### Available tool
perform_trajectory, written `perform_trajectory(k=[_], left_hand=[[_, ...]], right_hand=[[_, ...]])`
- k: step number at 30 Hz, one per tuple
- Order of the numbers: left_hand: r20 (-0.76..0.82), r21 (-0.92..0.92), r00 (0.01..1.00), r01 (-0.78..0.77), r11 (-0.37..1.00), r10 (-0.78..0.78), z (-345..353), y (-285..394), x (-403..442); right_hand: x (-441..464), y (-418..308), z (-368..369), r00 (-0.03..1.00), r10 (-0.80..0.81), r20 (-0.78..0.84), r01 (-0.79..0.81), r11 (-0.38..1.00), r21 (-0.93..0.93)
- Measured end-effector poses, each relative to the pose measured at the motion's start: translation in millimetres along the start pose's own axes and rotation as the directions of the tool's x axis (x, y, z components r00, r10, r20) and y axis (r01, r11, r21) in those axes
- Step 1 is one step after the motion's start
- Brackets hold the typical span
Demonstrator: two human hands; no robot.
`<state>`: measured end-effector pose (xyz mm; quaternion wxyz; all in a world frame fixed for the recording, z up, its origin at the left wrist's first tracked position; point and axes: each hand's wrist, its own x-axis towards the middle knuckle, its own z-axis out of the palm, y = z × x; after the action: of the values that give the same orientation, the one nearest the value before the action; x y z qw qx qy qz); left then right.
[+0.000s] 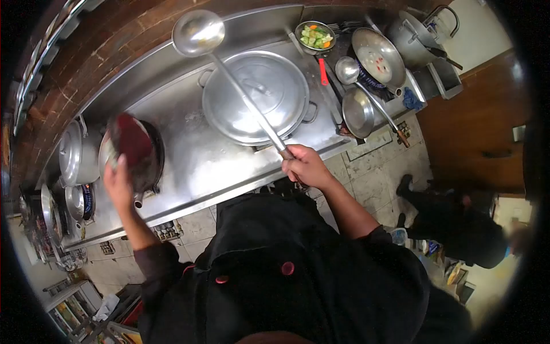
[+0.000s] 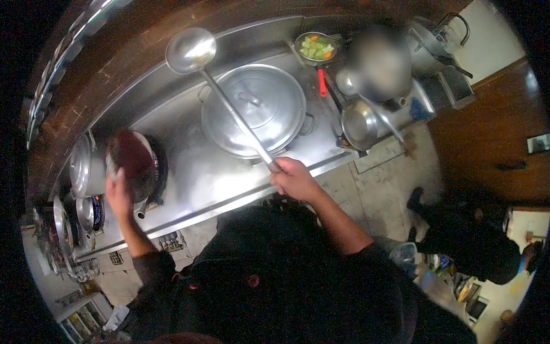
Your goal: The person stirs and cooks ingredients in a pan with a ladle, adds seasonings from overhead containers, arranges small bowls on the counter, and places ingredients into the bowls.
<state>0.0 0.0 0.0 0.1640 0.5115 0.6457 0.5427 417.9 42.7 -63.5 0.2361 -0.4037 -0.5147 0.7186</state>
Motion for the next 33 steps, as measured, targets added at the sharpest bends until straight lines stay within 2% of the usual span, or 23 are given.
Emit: perform_trajectory(k=[1, 2, 3, 4, 5, 6, 8, 9, 11, 14, 17, 18, 20, 21, 23, 24, 25, 26, 27, 28, 29, 31, 33], left_hand=[[-0.008, 0.011, 1.0, -0.019, 1.0, 0.019, -3.0, 3.2, 6.3], [-0.017, 0.309, 0.999, 0.045, 0.95, -0.042, 11.1, 5.9, 23.0], [-0.002, 0.38, 1.0, -0.024, 0.925, 0.027, 113.4, 39.7, 1.5], [0.097, 0.454, 0.961, -0.273, 0.848, 0.257, 148.7, 30.9, 20.8], [0.229, 0.447, 0.929, -0.365, 0.817, 0.29, 184.4, 30.1, 34.1], [0.368, 0.415, 0.902, -0.377, 0.828, 0.226, 216.9, 31.7, 43.4], [0.715, 0.358, 0.671, -0.592, 0.722, 0.196, 272.7, 19.6, 45.6], [0.724, 0.404, 0.649, -0.674, 0.619, 0.234, 293.4, 6.2, 42.9], [0.773, 0.568, 0.628, -0.624, 0.536, -0.088, 315.5, 35.5, 55.6], [0.81, 0.505, 0.584, -0.737, 0.45, 0.048, 326.6, 17.8, 68.3], [0.865, 0.44, 0.501, -0.744, 0.502, -0.015, 334.5, -8.4, 82.2], [0.859, 0.445, 0.511, -0.742, 0.501, -0.005, 334.4, -1.2, 83.9], [0.901, 0.415, 0.426, -0.789, 0.453, -0.082, 331.4, 12.3, 89.1], [0.894, 0.423, 0.441, -0.783, 0.456, -0.072, 323.6, 19.4, 90.4], [0.794, 0.395, 0.599, -0.64, 0.659, 0.105, 294.4, 27.4, 85.0], [0.674, 0.413, 0.712, -0.582, 0.701, 0.194, 274.8, 22.7, 81.1], [0.609, 0.328, 0.774, -0.444, 0.834, 0.173, 248.3, 29.2, 79.1], [0.482, 0.333, 0.861, -0.351, 0.875, 0.162, 225.3, 45.6, 67.8], [0.417, 0.071, 0.894, 0.148, 0.986, -0.165, 202.5, 36.4, 64.0], [0.407, 0.055, 0.91, 0.064, 0.996, -0.081, 175.3, 34.4, 62.3], [0.349, -0.013, 0.922, 0.183, 0.983, -0.167, 152.1, 34.3, 49.6], [0.199, -0.031, 0.967, 0.171, 0.985, -0.161, 120.6, 34.2, 17.7], [0.039, -0.36, 0.991, 0.131, 0.924, -0.125, 112.5, 27.8, -17.7]], right_hand=[[1.2, -5.8, 1.6, 0.999, -0.011, -0.047, 0.011, 1.0, 0.003], [1.3, -7.1, 2.6, 0.996, -0.015, -0.093, 0.016, 1.0, 0.007], [-53.1, -5.9, -74.5, 0.993, 0.081, -0.091, -0.078, 0.996, 0.037], [-57.3, -3.1, -93.1, 0.988, 0.012, -0.155, -0.018, 0.999, -0.035], [-62.9, -1.5, -110.4, 0.975, -0.058, -0.215, 0.034, 0.993, -0.117], [-67.1, 1.0, -121.8, 0.977, -0.064, -0.202, 0.043, 0.993, -0.105], [-89.9, 0.5, -146.4, 0.951, -0.09, -0.296, 0.074, 0.995, -0.067], [-100.4, 4.8, -158.0, 0.952, -0.093, -0.292, 0.076, 0.995, -0.069], [-119.7, 19.4, -175.0, 0.941, -0.048, -0.336, 0.06, 0.998, 0.026], [-142.2, 19.0, -181.8, 0.927, 0.004, -0.375, 0.03, 0.996, 0.085], [-151.3, 26.7, -176.7, 0.922, 0.056, -0.383, 0.004, 0.988, 0.153], [-150.5, 27.0, -176.1, 0.922, 0.05, -0.384, 0.004, 0.99, 0.14], [-150.2, 22.2, -172.0, 0.921, 0.028, -0.389, 0.017, 0.994, 0.111], [-149.2, 19.1, -171.2, 0.918, 0.021, -0.396, 0.02, 0.995, 0.099], [-148.7, 12.6, -171.1, 0.904, -0.029, -0.426, 0.049, 0.998, 0.038], [-148.2, 7.3, -173.1, 0.877, -0.167, -0.45, 0.075, 0.974, -0.216], [-148.2, 3.6, -175.3, 0.849, -0.305, -0.43, 0.086, 0.885, -0.457], [-145.0, 9.9, -179.6, 0.853, -0.295, -0.43, 0.033, 0.854, -0.52], [-140.5, 7.8, -176.2, 0.862, -0.293, -0.414, 0.036, 0.849, -0.527], [-134.4, 4.6, -170.8, 0.864, -0.27, -0.426, -0.005, 0.84, -0.542], [-127.7, 1.1, -165.1, 0.863, -0.248, -0.44, -0.044, 0.831, -0.555], [-112.7, -7.4, -155.3, 0.9, -0.228, -0.371, -0.085, 0.744, -0.663], [-90.3, 6.7, -144.9, 0.91, -0.171, -0.377, -0.231, 0.546, -0.805]])
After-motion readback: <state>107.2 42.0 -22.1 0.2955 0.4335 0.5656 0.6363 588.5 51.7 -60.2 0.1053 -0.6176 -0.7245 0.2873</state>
